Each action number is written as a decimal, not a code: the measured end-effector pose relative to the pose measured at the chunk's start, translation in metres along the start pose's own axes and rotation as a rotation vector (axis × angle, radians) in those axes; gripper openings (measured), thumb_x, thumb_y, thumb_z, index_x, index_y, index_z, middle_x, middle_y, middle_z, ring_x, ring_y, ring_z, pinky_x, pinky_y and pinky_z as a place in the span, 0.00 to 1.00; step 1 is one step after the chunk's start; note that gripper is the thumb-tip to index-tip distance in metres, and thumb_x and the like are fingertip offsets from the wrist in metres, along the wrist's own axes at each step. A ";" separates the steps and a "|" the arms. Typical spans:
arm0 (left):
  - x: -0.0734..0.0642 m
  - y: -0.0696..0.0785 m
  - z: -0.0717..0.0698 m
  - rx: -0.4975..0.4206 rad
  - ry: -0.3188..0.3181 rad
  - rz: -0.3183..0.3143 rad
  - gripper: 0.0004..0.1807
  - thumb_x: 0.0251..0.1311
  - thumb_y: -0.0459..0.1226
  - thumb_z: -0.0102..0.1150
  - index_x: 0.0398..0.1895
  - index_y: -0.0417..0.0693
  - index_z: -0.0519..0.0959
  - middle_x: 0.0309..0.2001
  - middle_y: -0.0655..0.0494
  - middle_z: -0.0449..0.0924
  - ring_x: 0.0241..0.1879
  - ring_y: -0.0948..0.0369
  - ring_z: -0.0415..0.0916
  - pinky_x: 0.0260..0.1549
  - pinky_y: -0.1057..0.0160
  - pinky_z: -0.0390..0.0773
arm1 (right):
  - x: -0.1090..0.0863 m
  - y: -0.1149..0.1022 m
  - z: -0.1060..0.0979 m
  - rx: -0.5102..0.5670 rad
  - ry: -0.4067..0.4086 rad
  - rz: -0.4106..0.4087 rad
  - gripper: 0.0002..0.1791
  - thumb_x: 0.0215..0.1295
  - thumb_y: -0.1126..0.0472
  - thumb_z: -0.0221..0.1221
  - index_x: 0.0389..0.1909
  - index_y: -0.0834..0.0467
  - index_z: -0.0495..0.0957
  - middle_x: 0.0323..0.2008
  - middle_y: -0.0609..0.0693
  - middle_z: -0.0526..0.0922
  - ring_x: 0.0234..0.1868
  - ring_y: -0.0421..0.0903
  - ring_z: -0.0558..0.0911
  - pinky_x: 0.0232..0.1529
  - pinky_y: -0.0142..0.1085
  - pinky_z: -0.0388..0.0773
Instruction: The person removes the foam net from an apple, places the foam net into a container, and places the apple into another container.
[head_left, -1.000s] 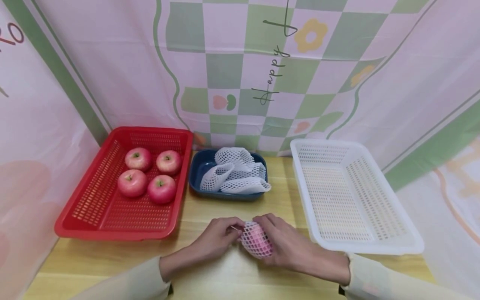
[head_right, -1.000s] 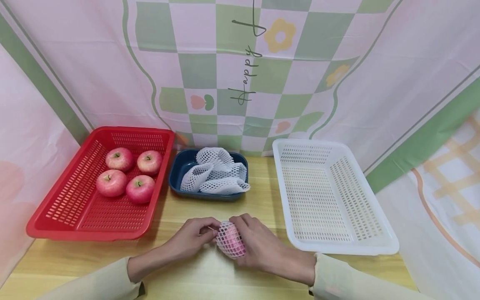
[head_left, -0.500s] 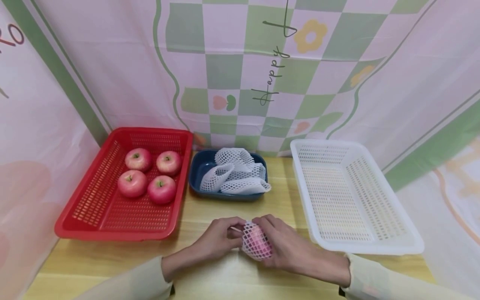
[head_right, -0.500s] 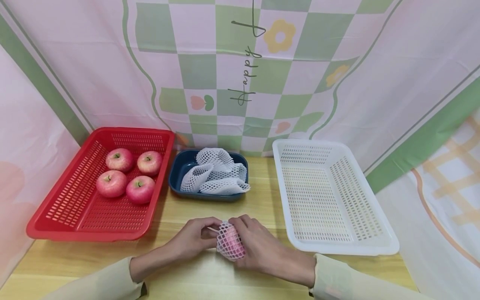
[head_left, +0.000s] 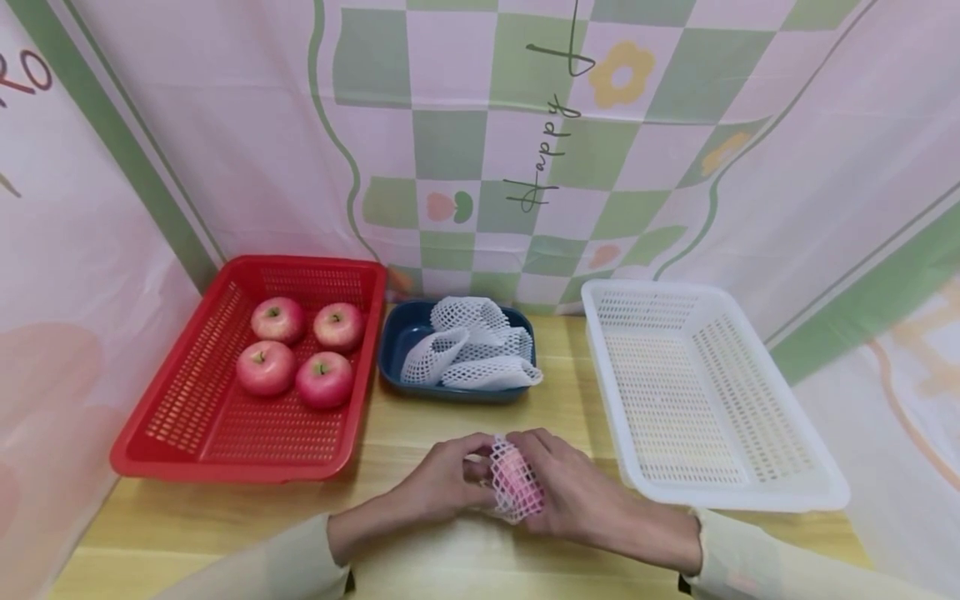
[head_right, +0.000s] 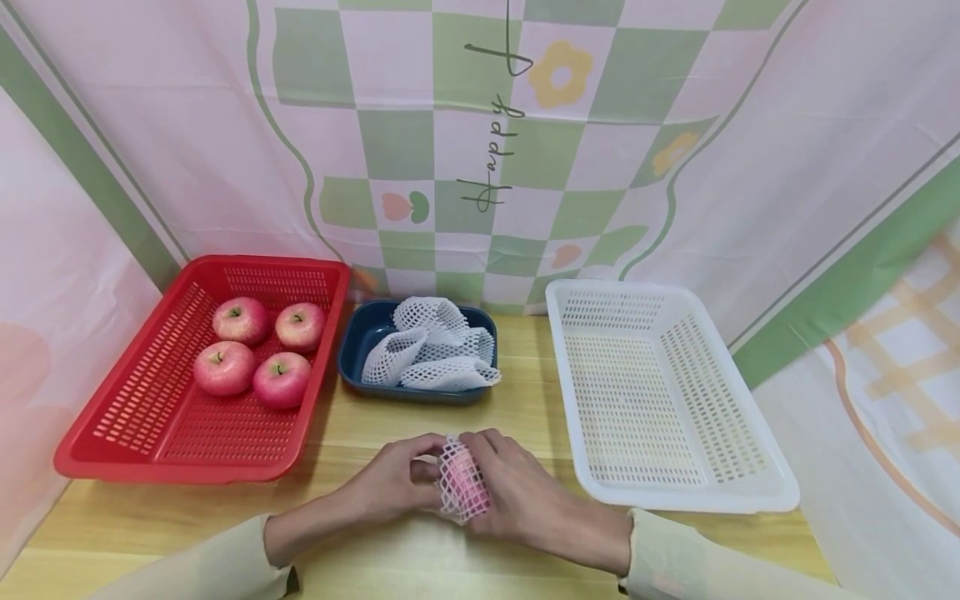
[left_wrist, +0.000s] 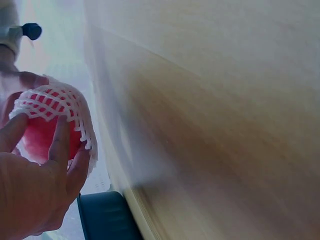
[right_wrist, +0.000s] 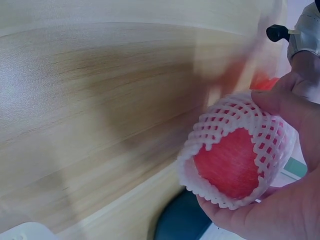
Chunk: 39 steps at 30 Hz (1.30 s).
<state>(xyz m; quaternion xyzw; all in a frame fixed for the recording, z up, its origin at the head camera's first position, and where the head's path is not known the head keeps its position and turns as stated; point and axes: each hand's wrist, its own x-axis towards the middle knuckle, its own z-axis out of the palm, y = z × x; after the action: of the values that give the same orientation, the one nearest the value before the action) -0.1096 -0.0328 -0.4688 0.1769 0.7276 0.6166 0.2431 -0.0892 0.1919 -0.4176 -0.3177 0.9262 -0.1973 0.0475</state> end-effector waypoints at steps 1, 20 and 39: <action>0.000 0.000 0.001 -0.005 -0.003 0.001 0.36 0.54 0.25 0.75 0.68 0.41 0.76 0.61 0.44 0.82 0.56 0.49 0.85 0.50 0.63 0.86 | 0.000 0.000 0.000 -0.001 0.000 0.004 0.52 0.39 0.58 0.84 0.68 0.62 0.71 0.58 0.57 0.82 0.55 0.53 0.85 0.55 0.48 0.86; 0.000 0.002 0.006 0.063 -0.032 -0.026 0.41 0.53 0.29 0.76 0.71 0.54 0.73 0.59 0.57 0.83 0.56 0.63 0.81 0.53 0.66 0.80 | -0.001 -0.004 0.002 -0.022 0.061 -0.017 0.53 0.46 0.49 0.84 0.70 0.66 0.70 0.60 0.62 0.82 0.56 0.58 0.86 0.54 0.50 0.87; -0.010 0.001 -0.003 0.007 -0.011 0.001 0.42 0.53 0.31 0.77 0.74 0.49 0.71 0.63 0.50 0.77 0.59 0.57 0.80 0.52 0.68 0.81 | -0.002 0.002 -0.020 -0.008 0.040 -0.101 0.35 0.55 0.56 0.80 0.63 0.66 0.81 0.52 0.58 0.90 0.50 0.52 0.90 0.49 0.41 0.88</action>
<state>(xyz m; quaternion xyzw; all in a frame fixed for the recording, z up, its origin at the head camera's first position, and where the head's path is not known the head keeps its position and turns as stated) -0.1031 -0.0408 -0.4662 0.1815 0.7282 0.6134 0.2460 -0.0929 0.2007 -0.4003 -0.3601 0.9106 -0.2021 0.0178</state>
